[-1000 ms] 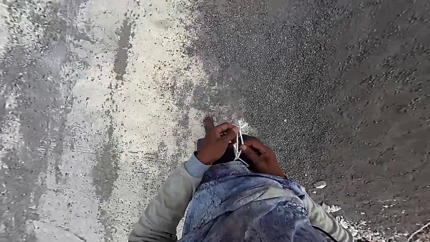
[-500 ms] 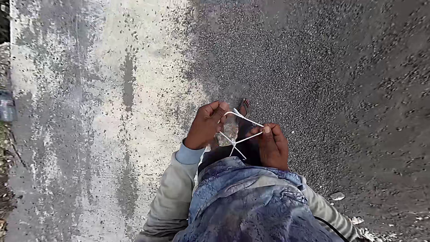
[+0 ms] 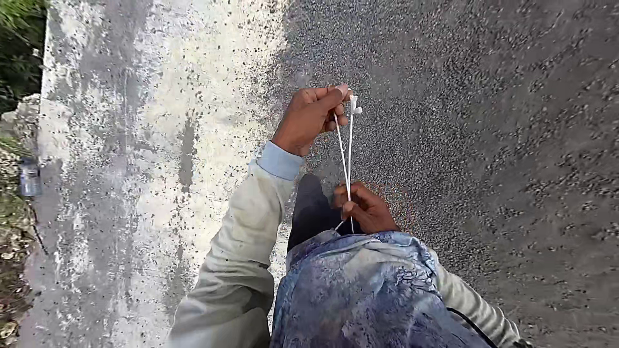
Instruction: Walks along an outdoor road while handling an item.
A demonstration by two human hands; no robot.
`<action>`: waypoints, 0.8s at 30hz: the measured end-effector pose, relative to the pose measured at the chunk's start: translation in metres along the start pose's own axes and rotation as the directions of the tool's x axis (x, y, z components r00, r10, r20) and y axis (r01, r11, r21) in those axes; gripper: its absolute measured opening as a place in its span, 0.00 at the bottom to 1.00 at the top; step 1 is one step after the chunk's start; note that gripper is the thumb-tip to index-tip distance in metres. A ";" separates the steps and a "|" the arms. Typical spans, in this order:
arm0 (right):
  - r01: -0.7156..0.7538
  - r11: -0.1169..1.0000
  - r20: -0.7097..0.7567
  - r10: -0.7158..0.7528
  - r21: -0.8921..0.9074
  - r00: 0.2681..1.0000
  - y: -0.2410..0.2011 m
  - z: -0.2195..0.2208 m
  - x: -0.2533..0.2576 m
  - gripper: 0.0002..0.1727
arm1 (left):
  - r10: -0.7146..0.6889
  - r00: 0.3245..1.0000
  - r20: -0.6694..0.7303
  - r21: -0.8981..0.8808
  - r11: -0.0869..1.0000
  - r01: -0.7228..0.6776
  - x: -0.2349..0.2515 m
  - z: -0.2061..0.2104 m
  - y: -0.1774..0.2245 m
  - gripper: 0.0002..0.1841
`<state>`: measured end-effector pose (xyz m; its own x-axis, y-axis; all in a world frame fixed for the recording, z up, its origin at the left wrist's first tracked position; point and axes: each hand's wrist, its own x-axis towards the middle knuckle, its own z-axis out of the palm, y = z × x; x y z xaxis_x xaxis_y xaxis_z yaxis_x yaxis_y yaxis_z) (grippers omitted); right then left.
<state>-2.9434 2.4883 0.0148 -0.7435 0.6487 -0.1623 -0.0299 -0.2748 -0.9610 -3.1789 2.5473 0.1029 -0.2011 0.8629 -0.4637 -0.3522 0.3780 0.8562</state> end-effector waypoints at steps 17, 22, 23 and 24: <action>0.008 0.875 -0.617 0.335 0.484 0.713 -0.089 -0.098 0.377 0.15 | -0.442 0.647 0.621 0.765 0.523 -0.376 0.187 -0.126 0.199 0.11; -0.066 0.833 -0.555 0.422 0.549 0.716 -0.112 -0.126 0.467 0.16 | -0.183 0.455 0.871 0.450 0.668 -0.593 0.303 -0.059 0.223 0.21; -0.094 0.822 -0.525 0.442 0.562 0.727 -0.115 -0.138 0.485 0.17 | -0.291 0.425 0.857 0.510 0.603 -0.614 0.329 -0.038 0.218 0.24; -0.095 0.807 -0.500 0.449 0.584 0.740 -0.114 -0.151 0.502 0.17 | -0.377 0.385 0.842 0.538 0.547 -0.642 0.353 -0.017 0.219 0.26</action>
<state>-3.2126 2.9526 0.0094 -0.2295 0.7120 -0.6636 -0.3437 -0.6971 -0.6292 -3.3428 2.9285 0.1229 0.8256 0.4719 -0.3095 0.4282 -0.1666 0.8882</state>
